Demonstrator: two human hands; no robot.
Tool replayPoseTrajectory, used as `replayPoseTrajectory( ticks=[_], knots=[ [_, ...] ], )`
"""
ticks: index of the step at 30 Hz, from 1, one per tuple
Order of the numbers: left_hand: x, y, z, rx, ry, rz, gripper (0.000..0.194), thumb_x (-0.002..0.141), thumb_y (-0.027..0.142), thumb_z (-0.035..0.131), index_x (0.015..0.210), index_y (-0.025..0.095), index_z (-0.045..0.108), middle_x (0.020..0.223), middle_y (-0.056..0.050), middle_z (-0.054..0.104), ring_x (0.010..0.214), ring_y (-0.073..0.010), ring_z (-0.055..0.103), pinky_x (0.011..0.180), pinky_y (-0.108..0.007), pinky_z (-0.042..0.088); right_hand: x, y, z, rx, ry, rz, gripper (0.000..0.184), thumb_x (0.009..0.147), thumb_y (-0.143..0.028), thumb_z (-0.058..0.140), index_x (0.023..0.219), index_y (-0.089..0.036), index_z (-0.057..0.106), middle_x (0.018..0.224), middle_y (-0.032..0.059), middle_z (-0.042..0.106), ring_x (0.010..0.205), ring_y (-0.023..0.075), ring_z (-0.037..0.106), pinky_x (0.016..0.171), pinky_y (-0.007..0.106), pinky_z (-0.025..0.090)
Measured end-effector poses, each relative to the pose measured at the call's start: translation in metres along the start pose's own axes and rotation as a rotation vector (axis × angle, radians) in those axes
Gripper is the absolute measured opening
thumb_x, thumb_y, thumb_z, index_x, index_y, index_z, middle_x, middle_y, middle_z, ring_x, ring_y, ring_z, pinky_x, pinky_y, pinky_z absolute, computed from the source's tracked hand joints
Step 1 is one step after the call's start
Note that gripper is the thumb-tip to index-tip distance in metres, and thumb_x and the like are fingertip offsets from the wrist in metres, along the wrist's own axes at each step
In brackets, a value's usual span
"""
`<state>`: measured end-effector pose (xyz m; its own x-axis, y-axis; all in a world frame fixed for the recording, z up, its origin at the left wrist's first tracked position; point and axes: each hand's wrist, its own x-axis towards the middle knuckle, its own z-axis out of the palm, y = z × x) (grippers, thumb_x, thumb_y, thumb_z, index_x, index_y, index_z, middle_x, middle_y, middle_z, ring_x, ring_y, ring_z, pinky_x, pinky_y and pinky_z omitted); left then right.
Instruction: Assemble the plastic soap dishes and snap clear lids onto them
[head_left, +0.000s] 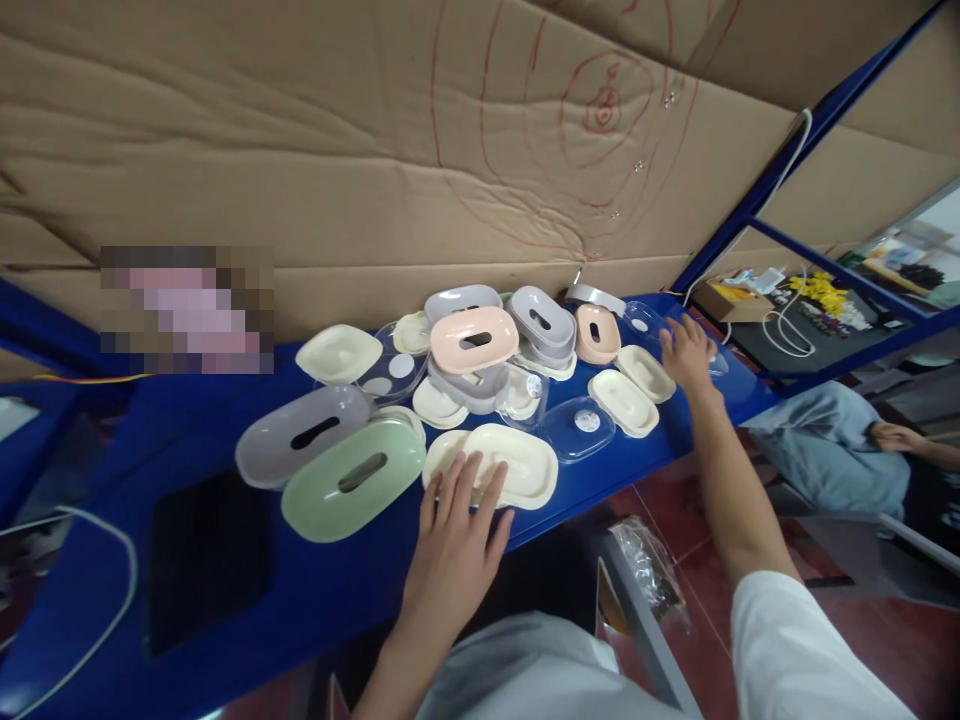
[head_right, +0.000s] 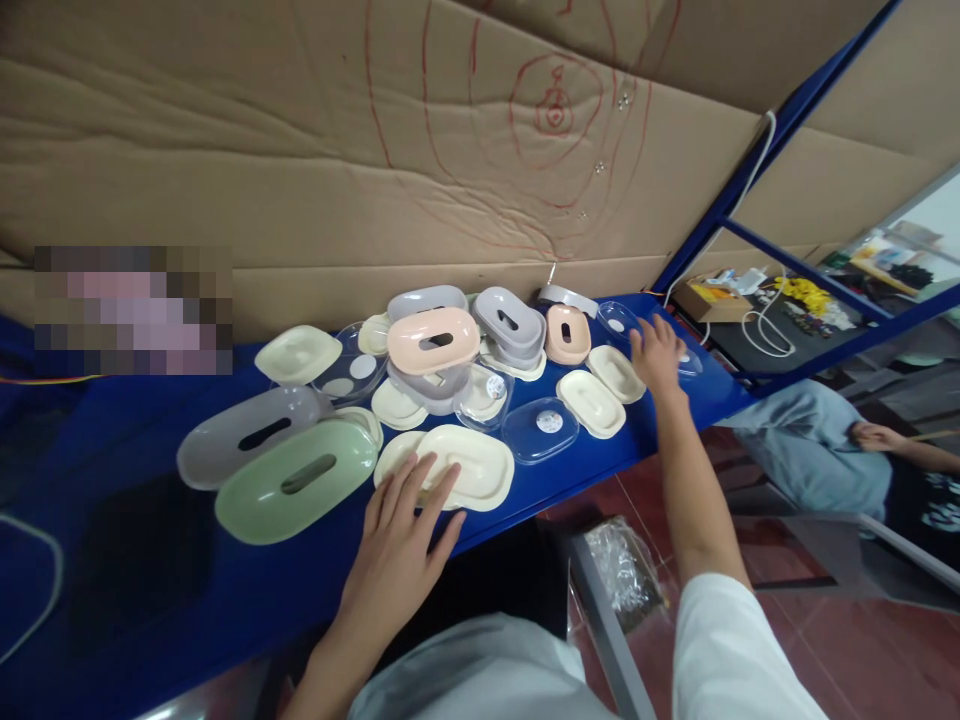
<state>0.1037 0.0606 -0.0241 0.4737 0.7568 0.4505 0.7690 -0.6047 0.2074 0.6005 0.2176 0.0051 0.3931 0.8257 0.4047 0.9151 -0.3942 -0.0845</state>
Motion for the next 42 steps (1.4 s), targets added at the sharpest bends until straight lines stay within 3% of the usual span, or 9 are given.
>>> replayPoseTrajectory(
  ticks=[4, 7, 11, 16, 19, 23, 29, 38, 42],
  knots=[
    [0.000, 0.000, 0.001, 0.002, -0.004, 0.021, 0.052, 0.108, 0.030, 0.059, 0.159, 0.021, 0.053, 0.164, -0.017, 0.054, 0.156, -0.0394, 0.046, 0.119, -0.060, 0.045, -0.044, 0.081, -0.011, -0.084, -0.139, 0.120, 0.065, 0.104, -0.054, 0.049, 0.158, -0.018, 0.056, 0.164, 0.0219, 0.053, 0.148, 0.0462, 0.046, 0.113, 0.070, 0.041],
    [0.000, 0.000, 0.002, 0.003, -0.006, 0.030, 0.052, 0.109, 0.030, 0.058, 0.159, 0.021, 0.053, 0.165, -0.017, 0.053, 0.156, -0.0394, 0.046, 0.121, -0.060, 0.043, -0.068, 0.090, -0.021, -0.127, -0.128, 0.101, 0.065, 0.102, -0.061, 0.055, 0.153, -0.021, 0.063, 0.155, 0.0203, 0.061, 0.139, 0.0465, 0.053, 0.108, 0.066, 0.047],
    [0.001, 0.002, 0.001, -0.004, -0.013, 0.009, 0.049, 0.109, 0.029, 0.058, 0.157, 0.021, 0.055, 0.164, -0.017, 0.054, 0.156, -0.0387, 0.045, 0.121, -0.058, 0.042, -0.076, 0.060, -0.023, -0.138, -0.071, 0.063, 0.061, 0.108, -0.058, 0.043, 0.143, -0.015, 0.071, 0.140, 0.0254, 0.067, 0.129, 0.0444, 0.061, 0.106, 0.067, 0.047],
    [0.002, 0.006, -0.004, -0.004, 0.006, -0.039, 0.045, 0.109, 0.031, 0.059, 0.154, 0.022, 0.059, 0.160, -0.017, 0.057, 0.152, -0.0373, 0.049, 0.117, -0.054, 0.044, -0.107, -0.015, -0.034, 0.183, 0.076, -0.077, 0.062, 0.112, -0.054, 0.035, 0.154, -0.017, 0.059, 0.154, 0.0230, 0.061, 0.143, 0.0409, 0.056, 0.114, 0.065, 0.045],
    [-0.001, 0.008, -0.006, 0.035, 0.051, -0.061, 0.036, 0.108, 0.028, 0.063, 0.143, 0.026, 0.068, 0.147, -0.015, 0.068, 0.135, -0.0340, 0.062, 0.109, -0.050, 0.045, -0.168, -0.080, -0.054, 0.407, 0.117, -0.342, 0.051, 0.114, -0.047, 0.038, 0.157, -0.026, 0.056, 0.150, 0.0158, 0.067, 0.142, 0.0333, 0.060, 0.118, 0.056, 0.046],
    [-0.009, 0.007, -0.009, 0.017, 0.075, -0.037, 0.035, 0.107, 0.031, 0.066, 0.141, 0.026, 0.068, 0.143, -0.015, 0.069, 0.130, -0.0322, 0.065, 0.106, -0.048, 0.045, -0.249, -0.149, -0.073, 0.478, -0.141, -0.850, 0.055, 0.109, -0.043, 0.060, 0.162, -0.034, 0.050, 0.158, 0.0081, 0.063, 0.146, 0.0298, 0.059, 0.123, 0.055, 0.041],
    [-0.030, -0.001, -0.026, 0.005, -0.007, -0.042, 0.048, 0.109, 0.025, 0.059, 0.156, 0.017, 0.053, 0.148, -0.019, 0.065, 0.130, -0.0318, 0.066, 0.106, -0.045, 0.047, -0.268, -0.151, -0.067, 0.601, -0.181, -0.819, 0.051, 0.108, -0.031, 0.064, 0.158, -0.034, 0.054, 0.159, 0.0062, 0.063, 0.142, 0.0276, 0.061, 0.114, 0.051, 0.050],
    [-0.075, -0.008, -0.042, -0.103, 0.051, -0.032, 0.034, 0.100, 0.002, 0.061, 0.124, 0.023, 0.071, 0.112, -0.005, 0.081, 0.102, -0.0226, 0.075, 0.107, -0.046, 0.040, -0.263, -0.167, -0.063, 0.540, -0.162, -0.721, 0.065, 0.107, -0.016, 0.054, 0.166, -0.041, 0.045, 0.172, 0.0080, 0.046, 0.154, 0.0369, 0.048, 0.115, 0.063, 0.046],
    [-0.083, -0.011, -0.047, -0.122, 0.061, -0.039, 0.033, 0.099, 0.002, 0.063, 0.123, 0.024, 0.071, 0.111, -0.003, 0.081, 0.100, -0.0216, 0.074, 0.112, -0.048, 0.040, -0.266, -0.183, -0.060, 0.569, -0.142, -0.638, 0.070, 0.106, -0.017, 0.053, 0.168, -0.046, 0.039, 0.162, 0.0078, 0.056, 0.146, 0.0379, 0.055, 0.111, 0.063, 0.049]
  ],
)
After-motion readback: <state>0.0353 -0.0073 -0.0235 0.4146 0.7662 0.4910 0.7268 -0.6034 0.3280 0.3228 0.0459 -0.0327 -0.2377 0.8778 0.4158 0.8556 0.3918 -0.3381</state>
